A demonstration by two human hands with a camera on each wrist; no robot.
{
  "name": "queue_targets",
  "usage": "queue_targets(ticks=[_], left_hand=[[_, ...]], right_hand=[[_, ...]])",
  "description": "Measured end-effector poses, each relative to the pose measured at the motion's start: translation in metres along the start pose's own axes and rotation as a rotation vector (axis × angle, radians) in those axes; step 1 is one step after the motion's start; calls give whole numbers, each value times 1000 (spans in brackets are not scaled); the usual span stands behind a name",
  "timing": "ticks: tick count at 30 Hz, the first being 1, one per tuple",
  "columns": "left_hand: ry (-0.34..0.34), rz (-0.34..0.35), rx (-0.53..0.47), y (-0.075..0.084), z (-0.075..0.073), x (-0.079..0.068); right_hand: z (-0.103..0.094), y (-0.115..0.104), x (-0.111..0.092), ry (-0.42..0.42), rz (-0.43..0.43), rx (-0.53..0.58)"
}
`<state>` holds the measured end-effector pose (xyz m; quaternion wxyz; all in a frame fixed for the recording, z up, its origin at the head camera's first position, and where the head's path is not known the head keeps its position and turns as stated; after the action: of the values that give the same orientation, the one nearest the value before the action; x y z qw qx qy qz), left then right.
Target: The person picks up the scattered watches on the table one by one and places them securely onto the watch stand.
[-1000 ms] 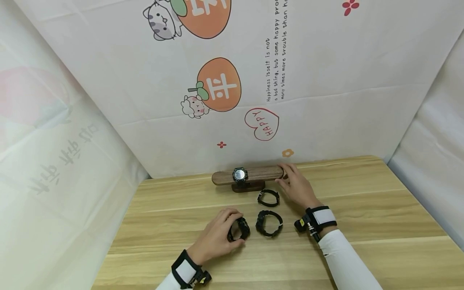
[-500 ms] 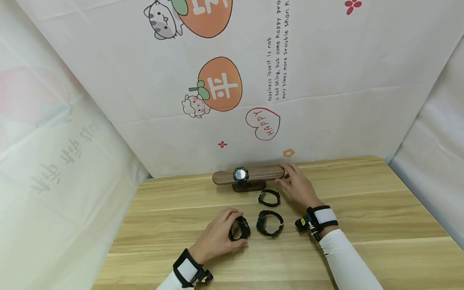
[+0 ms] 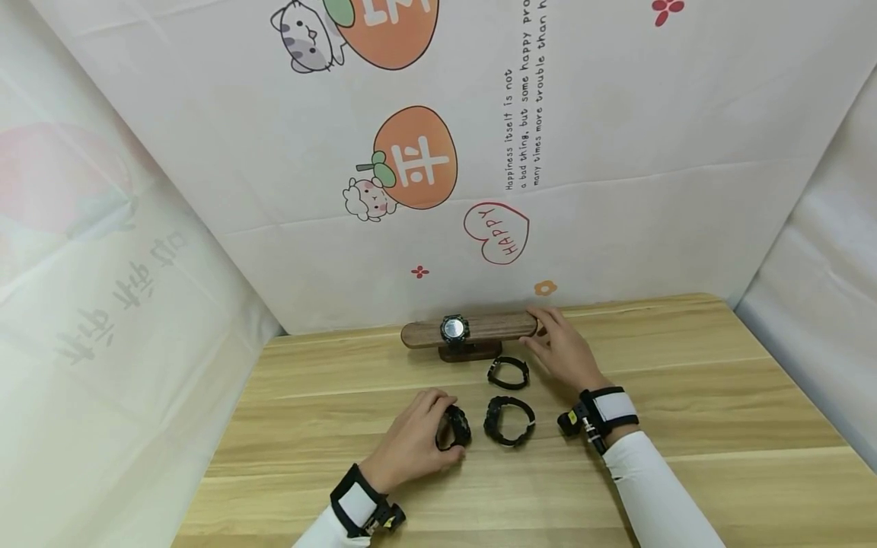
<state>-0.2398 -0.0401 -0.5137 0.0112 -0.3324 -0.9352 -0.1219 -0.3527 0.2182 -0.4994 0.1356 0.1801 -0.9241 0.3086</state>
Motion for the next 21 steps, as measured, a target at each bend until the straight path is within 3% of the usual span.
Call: queue_targets(ticks=[21], left_hand=[[23,4,-144,-5,-6,-1]], right_hand=[[0,0,0,-14,20,-2]])
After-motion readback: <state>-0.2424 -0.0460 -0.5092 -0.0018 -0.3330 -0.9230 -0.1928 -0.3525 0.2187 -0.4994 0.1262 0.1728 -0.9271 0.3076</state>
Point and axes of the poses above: each hand's wrist, its own x-axis towards the middle knuckle, its own z-axis out of the palm, y = z × x, the point moved 7 cm from there along x, towards the middle knuckle, and after that the axes turned 5 degrees about -y, right-handed, at the moved point
